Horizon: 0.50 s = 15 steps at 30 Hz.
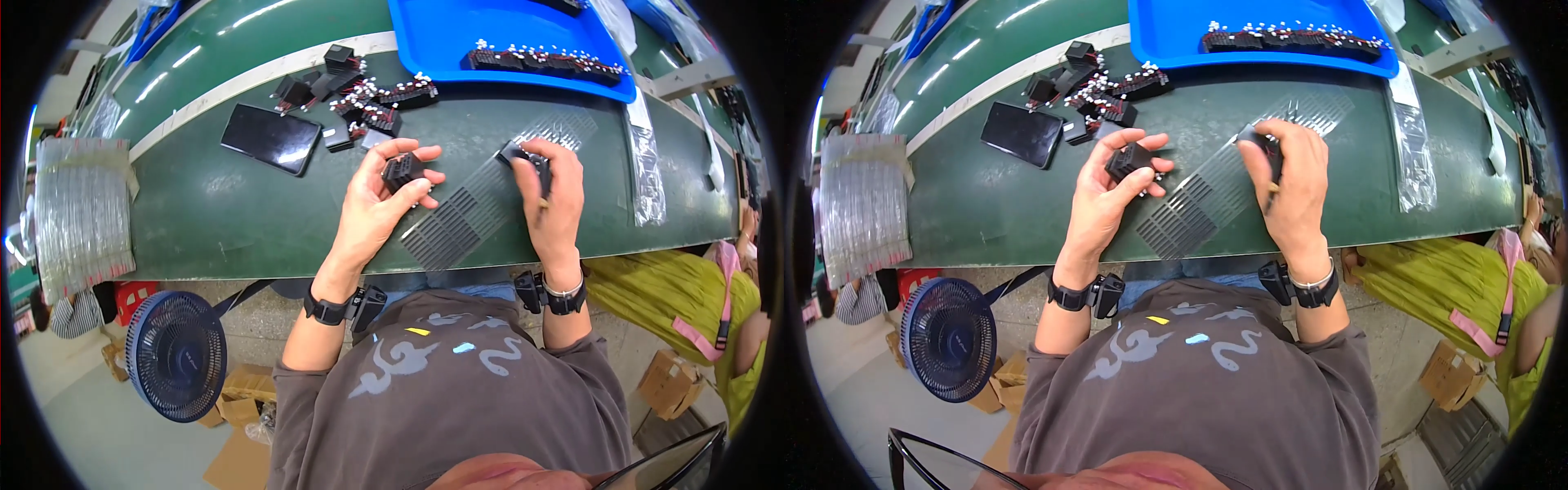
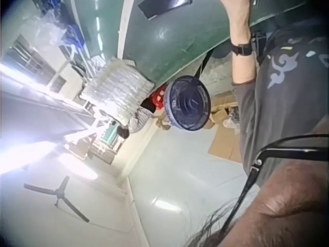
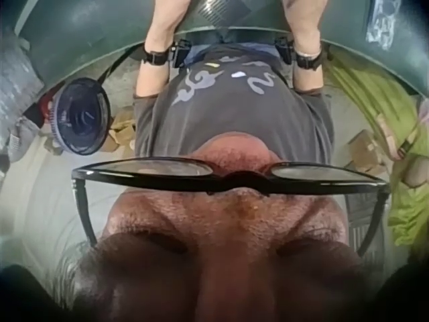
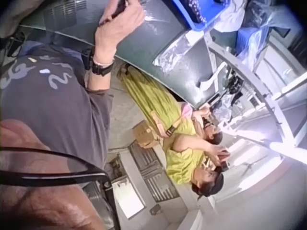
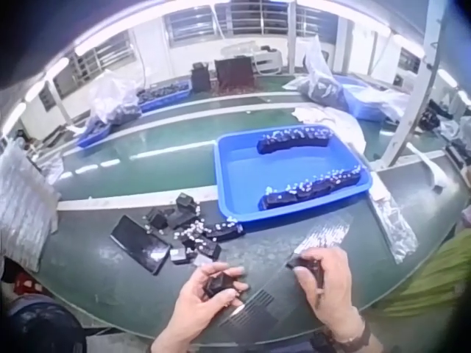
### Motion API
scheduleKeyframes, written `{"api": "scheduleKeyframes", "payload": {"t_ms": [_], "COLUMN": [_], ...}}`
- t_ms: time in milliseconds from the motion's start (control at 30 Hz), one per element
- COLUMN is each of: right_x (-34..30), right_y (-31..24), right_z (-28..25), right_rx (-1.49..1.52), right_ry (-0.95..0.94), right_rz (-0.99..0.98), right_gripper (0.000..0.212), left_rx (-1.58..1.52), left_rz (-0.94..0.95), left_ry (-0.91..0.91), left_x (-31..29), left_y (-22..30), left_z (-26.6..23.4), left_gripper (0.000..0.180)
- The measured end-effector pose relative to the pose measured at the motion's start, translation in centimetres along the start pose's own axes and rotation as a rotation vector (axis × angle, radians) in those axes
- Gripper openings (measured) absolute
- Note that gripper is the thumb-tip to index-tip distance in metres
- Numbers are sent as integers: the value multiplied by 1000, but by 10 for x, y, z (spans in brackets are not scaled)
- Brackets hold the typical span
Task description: The person picks up a battery and a plastic housing, using tweezers to press the battery into the housing. They repeat this process for several units before placing them into a blue tray.
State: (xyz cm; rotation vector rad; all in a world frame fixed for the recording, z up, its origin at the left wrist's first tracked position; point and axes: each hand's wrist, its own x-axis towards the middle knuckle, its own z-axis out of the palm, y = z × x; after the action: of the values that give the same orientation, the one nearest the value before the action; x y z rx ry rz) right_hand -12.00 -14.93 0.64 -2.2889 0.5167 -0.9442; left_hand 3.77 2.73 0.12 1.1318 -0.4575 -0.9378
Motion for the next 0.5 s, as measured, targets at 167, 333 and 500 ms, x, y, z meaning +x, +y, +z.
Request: {"api": "scheduleKeyframes", "payload": {"t_ms": [167,333,500], "right_x": [-7,-12,-14], "right_y": [-19,-24,-28], "right_z": [1,-1,9], "right_rx": [733,665,686], "right_ry": [62,-99,-195], "right_rz": [351,532,351], "right_gripper": [19,19,13], "left_rx": [82,99,71], "left_rz": [-11,4,15], "left_ry": [-35,-40,-34], "left_x": [-2,2,-5], "left_y": [0,3,2], "left_z": [-4,3,-5], "left_gripper": [44,46,62]}}
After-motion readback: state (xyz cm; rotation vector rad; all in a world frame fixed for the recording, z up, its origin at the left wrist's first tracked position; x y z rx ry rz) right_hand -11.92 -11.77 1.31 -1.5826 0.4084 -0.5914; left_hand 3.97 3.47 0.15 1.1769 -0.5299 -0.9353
